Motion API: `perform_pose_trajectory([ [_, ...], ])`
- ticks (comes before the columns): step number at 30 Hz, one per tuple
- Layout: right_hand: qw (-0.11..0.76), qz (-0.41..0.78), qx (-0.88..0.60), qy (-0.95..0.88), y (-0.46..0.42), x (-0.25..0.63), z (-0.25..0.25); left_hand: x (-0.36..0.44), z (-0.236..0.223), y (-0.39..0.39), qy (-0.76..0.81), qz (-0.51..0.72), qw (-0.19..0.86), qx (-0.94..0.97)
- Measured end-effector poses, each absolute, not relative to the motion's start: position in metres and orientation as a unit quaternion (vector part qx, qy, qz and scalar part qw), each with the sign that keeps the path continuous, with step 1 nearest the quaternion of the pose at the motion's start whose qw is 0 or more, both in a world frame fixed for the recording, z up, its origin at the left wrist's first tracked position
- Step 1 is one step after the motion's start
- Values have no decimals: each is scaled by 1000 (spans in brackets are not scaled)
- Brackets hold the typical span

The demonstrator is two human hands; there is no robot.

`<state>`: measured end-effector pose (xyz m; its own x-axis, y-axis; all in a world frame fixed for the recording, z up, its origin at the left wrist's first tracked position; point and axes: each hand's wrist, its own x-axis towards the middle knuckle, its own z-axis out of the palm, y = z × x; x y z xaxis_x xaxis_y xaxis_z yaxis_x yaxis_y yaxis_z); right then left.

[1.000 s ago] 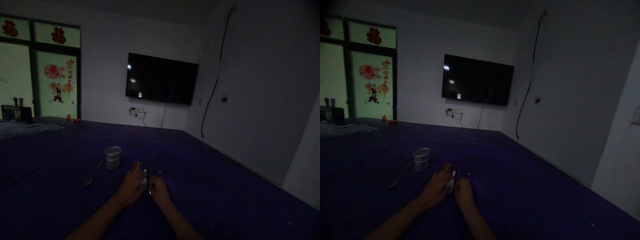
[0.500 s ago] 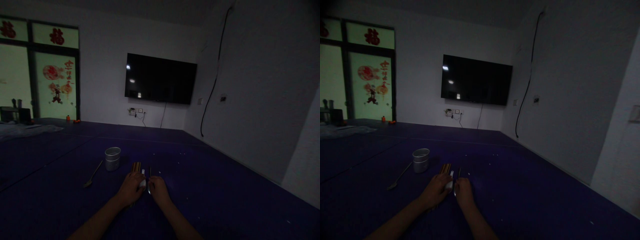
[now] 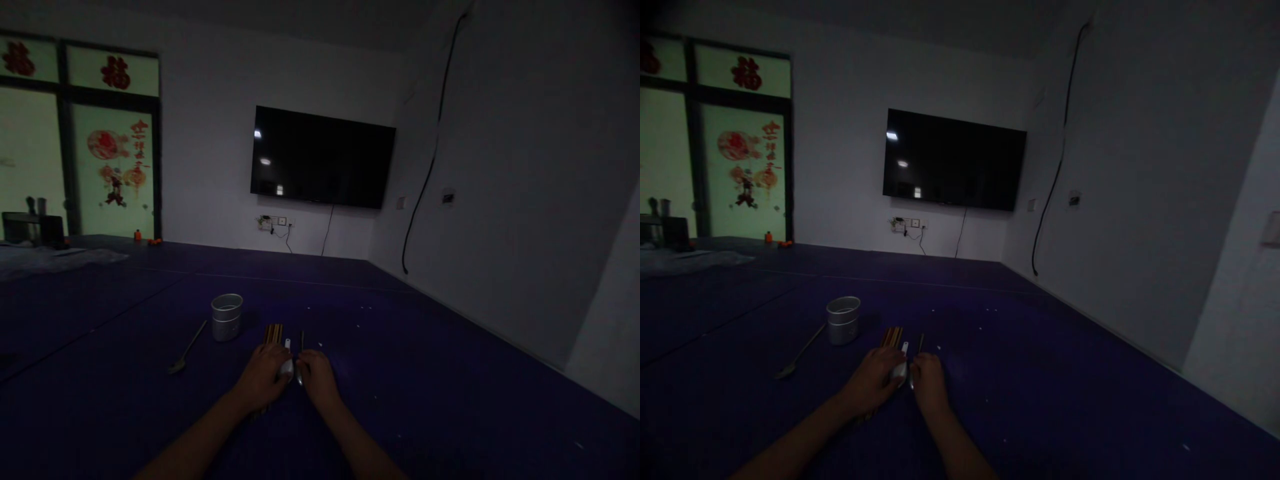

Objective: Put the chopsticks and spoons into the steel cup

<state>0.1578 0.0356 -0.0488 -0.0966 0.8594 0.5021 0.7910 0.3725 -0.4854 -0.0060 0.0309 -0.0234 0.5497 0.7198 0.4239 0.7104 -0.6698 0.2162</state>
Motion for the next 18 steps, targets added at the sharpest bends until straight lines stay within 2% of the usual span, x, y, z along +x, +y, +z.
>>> perform_pose_trajectory([
  [18,389,51,-549,-738,36,159,-51,-5,-25,30,412,259,-2,874],
])
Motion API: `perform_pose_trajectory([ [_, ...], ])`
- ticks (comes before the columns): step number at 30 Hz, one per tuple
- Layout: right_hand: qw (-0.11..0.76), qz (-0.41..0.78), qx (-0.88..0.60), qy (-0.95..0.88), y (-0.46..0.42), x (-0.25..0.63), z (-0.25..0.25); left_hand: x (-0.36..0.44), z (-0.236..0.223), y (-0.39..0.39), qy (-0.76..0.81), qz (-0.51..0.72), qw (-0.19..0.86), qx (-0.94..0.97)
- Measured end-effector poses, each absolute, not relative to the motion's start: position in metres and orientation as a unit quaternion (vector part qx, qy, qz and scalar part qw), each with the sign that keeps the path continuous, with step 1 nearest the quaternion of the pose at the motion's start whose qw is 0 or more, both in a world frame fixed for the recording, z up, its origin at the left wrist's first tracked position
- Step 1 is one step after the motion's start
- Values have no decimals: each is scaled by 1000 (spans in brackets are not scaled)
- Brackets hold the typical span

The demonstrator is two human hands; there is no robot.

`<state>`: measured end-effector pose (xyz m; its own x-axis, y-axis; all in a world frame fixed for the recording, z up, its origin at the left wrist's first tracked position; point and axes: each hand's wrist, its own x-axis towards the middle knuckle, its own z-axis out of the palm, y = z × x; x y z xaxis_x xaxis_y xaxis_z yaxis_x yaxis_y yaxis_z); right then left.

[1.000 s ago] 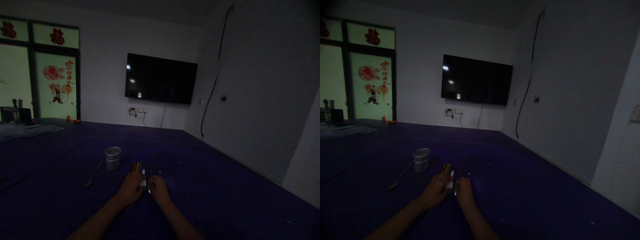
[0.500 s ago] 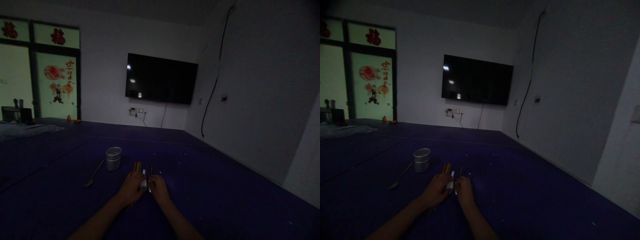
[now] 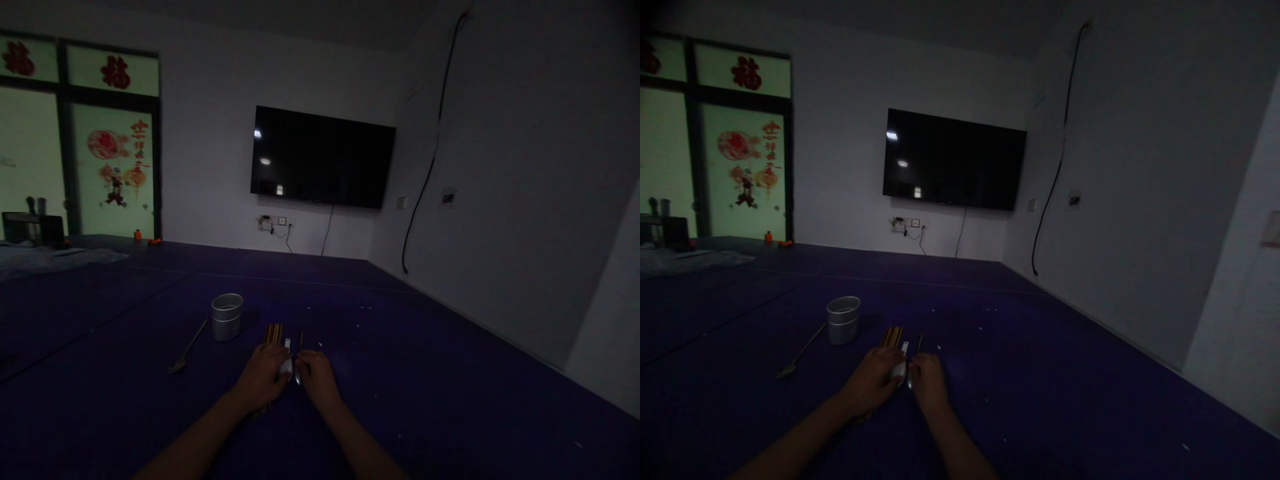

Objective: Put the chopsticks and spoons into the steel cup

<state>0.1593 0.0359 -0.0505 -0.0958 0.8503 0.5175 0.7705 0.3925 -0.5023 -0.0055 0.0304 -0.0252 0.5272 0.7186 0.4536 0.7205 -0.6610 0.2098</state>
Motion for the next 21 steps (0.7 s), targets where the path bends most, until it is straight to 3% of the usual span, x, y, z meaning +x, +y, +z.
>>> perform_pose_trajectory([
  [10,406,57,-547,-730,30,157,-47,-9,-16,32,-527,-293,33,-797],
  [21,350,34,-508,-786,15,150,-27,-12,-21,33,-606,-175,26,-775],
])
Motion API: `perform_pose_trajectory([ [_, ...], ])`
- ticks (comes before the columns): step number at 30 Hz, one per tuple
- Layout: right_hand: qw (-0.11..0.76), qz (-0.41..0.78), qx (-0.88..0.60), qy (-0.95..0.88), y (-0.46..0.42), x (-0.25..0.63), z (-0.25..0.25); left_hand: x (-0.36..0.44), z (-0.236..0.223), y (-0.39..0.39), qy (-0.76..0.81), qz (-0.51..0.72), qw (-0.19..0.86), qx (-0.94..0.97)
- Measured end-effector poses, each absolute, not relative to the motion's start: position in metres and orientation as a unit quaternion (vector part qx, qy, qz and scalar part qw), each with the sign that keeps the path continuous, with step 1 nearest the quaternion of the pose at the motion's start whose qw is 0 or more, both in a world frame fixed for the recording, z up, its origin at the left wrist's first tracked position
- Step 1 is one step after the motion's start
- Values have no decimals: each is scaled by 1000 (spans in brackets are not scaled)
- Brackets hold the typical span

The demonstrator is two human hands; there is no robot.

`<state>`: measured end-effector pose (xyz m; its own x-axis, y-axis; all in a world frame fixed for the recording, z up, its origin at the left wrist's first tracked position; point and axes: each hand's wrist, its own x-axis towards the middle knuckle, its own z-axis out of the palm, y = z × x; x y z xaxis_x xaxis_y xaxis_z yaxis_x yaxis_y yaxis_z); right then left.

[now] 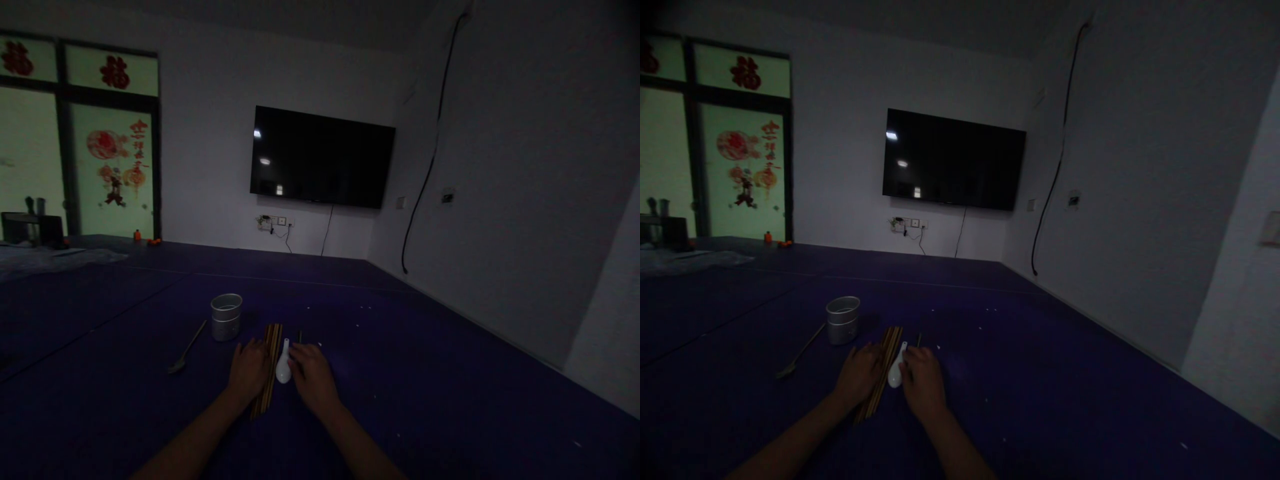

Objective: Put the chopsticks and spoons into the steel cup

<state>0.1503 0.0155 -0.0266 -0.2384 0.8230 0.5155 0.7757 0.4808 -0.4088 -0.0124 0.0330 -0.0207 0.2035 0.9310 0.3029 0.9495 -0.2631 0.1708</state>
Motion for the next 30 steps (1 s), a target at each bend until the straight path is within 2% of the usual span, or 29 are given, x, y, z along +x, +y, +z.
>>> perform_pose_trajectory([
  [11,219,21,-400,-890,-9,135,-12,-16,-25,39,-614,-147,-16,-776],
  [30,192,42,-365,-910,-13,135,-5,-16,-30,43,-613,-172,-48,-770],
])
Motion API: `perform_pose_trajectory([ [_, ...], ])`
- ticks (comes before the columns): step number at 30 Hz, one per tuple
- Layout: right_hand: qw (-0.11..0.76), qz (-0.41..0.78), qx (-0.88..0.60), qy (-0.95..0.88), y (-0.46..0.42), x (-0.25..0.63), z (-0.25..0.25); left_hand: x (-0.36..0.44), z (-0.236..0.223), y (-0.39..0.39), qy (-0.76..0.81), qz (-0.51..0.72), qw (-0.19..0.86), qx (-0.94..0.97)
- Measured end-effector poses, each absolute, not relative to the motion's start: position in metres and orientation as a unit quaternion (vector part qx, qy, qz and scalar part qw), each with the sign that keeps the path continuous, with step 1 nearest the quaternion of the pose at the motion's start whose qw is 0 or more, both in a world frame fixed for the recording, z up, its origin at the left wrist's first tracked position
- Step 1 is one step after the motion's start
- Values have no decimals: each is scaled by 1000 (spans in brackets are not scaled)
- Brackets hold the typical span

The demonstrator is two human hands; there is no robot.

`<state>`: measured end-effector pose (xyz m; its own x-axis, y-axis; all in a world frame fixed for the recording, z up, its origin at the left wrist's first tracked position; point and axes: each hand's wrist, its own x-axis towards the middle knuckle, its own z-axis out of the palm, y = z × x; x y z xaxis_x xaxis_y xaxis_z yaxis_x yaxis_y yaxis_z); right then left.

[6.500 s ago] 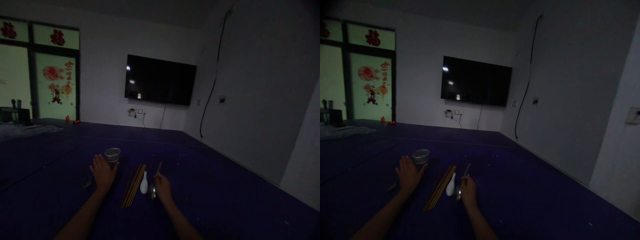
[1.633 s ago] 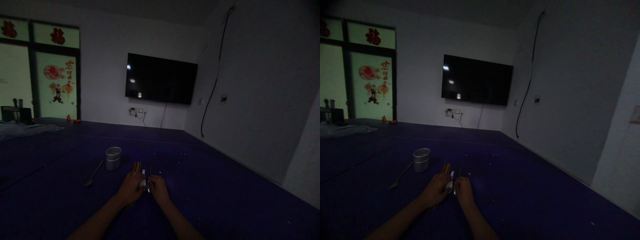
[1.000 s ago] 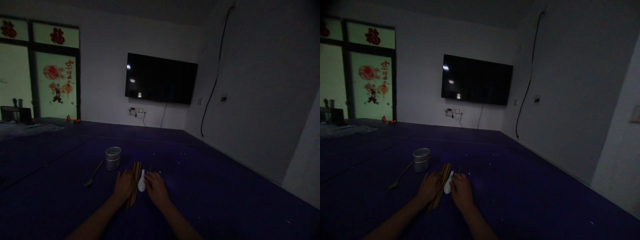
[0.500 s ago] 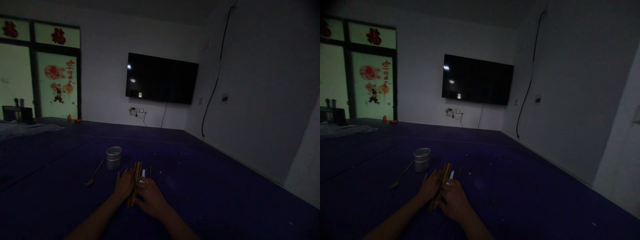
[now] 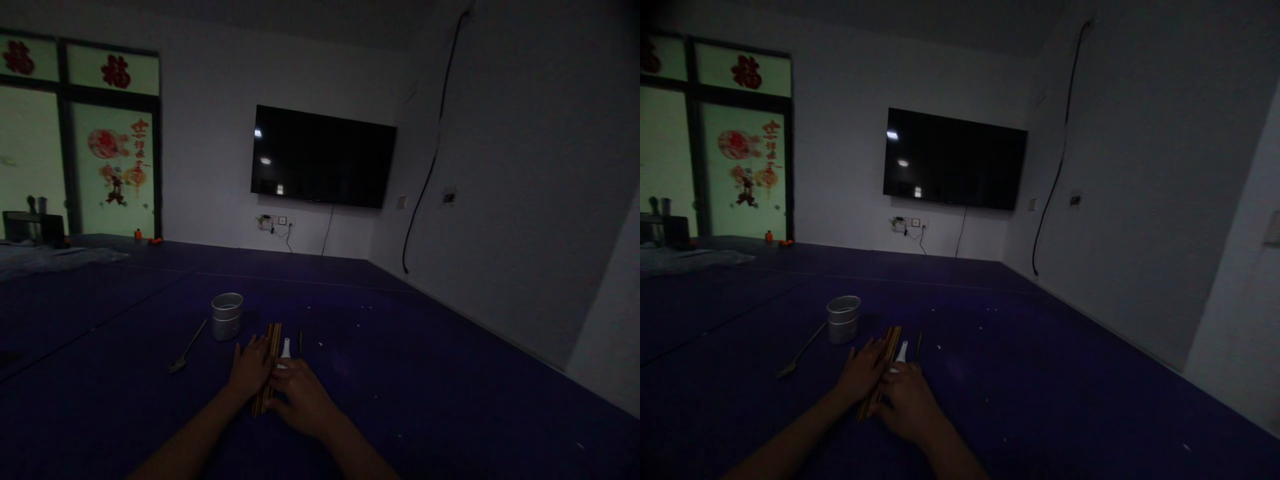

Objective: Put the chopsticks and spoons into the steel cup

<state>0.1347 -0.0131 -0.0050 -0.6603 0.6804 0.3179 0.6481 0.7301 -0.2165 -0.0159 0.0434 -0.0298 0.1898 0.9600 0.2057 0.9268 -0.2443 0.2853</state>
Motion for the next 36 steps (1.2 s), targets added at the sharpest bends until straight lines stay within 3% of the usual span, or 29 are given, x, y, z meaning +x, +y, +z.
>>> perform_pose_trajectory([
  [36,206,25,-358,-911,-16,136,-6,-17,-27,42,607,164,58,776],
])
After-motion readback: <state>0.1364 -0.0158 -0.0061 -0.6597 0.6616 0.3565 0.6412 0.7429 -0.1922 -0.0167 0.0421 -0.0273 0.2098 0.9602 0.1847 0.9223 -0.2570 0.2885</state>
